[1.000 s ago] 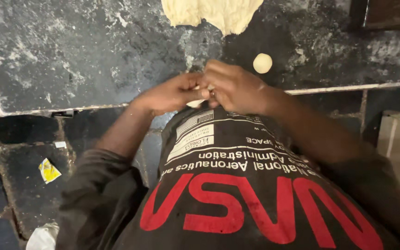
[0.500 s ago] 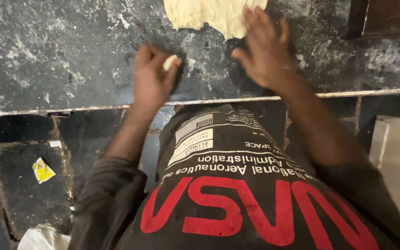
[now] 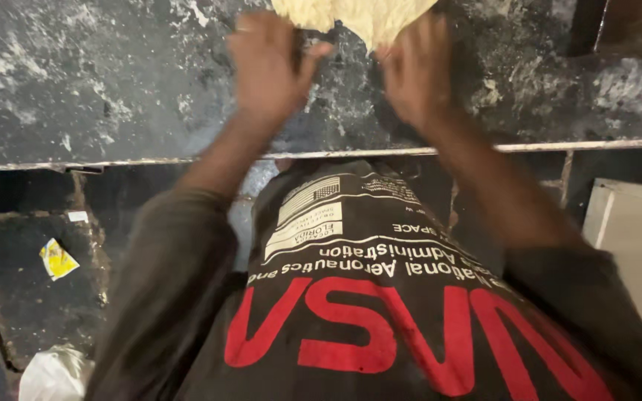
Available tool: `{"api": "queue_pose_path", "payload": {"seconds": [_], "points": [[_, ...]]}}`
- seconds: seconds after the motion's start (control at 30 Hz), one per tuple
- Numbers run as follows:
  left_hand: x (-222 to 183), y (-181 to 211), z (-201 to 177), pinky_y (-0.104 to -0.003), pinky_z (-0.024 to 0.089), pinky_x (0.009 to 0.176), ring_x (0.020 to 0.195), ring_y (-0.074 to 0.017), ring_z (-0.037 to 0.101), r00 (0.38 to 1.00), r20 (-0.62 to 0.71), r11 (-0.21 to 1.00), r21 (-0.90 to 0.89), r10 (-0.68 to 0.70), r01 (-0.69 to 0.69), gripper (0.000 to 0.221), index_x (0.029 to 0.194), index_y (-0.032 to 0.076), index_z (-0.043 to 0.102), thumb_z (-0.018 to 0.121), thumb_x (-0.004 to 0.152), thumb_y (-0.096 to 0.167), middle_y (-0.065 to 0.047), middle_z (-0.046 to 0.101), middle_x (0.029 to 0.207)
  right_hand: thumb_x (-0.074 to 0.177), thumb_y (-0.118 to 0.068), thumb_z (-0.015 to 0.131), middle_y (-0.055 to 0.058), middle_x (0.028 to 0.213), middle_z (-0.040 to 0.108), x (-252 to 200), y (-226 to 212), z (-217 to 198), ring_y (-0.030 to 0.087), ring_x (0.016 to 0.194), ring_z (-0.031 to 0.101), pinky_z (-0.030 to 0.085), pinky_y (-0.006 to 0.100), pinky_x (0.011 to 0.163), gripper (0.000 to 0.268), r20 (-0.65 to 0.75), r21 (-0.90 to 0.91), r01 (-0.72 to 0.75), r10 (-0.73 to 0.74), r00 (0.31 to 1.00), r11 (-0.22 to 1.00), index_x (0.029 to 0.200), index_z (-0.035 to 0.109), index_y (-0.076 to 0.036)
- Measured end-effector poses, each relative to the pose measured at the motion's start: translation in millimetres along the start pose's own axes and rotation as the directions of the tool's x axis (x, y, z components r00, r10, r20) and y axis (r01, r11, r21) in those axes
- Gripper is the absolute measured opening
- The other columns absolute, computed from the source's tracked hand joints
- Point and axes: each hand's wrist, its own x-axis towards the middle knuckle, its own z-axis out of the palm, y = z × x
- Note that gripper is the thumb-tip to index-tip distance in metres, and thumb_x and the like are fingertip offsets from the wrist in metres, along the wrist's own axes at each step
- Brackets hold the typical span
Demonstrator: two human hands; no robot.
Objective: The person portions and shapes pieces of dough into balls on a floured surface before placing them onto a baking tray.
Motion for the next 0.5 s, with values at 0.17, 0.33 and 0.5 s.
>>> {"api": "queue_pose_path", "payload": {"seconds": [0.17, 0.33, 0.5], "points": [[-80, 14, -18, -0.055, 0.043, 0.093, 0.114, -0.041, 0.052, 0.94, 0.252, 0.951, -0.265, 0.23, -0.162, 0.029, 0.113, 0.006, 0.06, 0.065, 0.099, 0.03, -0.019, 0.056, 0.116, 0.094, -0.029, 0.068, 0.012, 0.117, 0.057, -69, -14, -48, 0.035, 0.118, 0.05, 0.038, 0.056, 0.101, 0.02, 0.356, 0.071, 0.199, -0.211, 0.91, 0.977, 0.103, 0.063, -0.011], [-39, -60, -52, -0.063, 0.034, 0.089, 0.109, -0.0397, 0.051, 0.972, 0.04, 0.956, 0.177, 0.232, -0.235, 0.043, 0.107, 0.011, 0.061, 0.064, 0.101, 0.053, -0.019, 0.056, 0.111, 0.112, -0.028, 0.065, 0.024, 0.124, 0.054, -18, 56, -49, 0.041, 0.125, 0.05, 0.036, 0.059, 0.102, 0.026, 0.061, -0.298, 0.001, 0.018, 0.998, 0.955, 0.11, 0.059, -0.003], [-16, 2, 10, -0.057, 0.038, 0.092, 0.107, -0.04, 0.052, 0.994, 0.063, 0.996, -0.021, 0.092, -0.091, 0.033, 0.102, 0.008, 0.059, 0.064, 0.103, 0.041, -0.017, 0.057, 0.106, 0.103, -0.013, 0.065, 0.02, 0.116, 0.054, -5, -10, -1, 0.038, 0.112, 0.052, 0.038, 0.055, 0.109, 0.014, -0.06, 0.3, 0.005, 0.013, 0.998, 0.954, 0.102, 0.056, -0.002]]}}
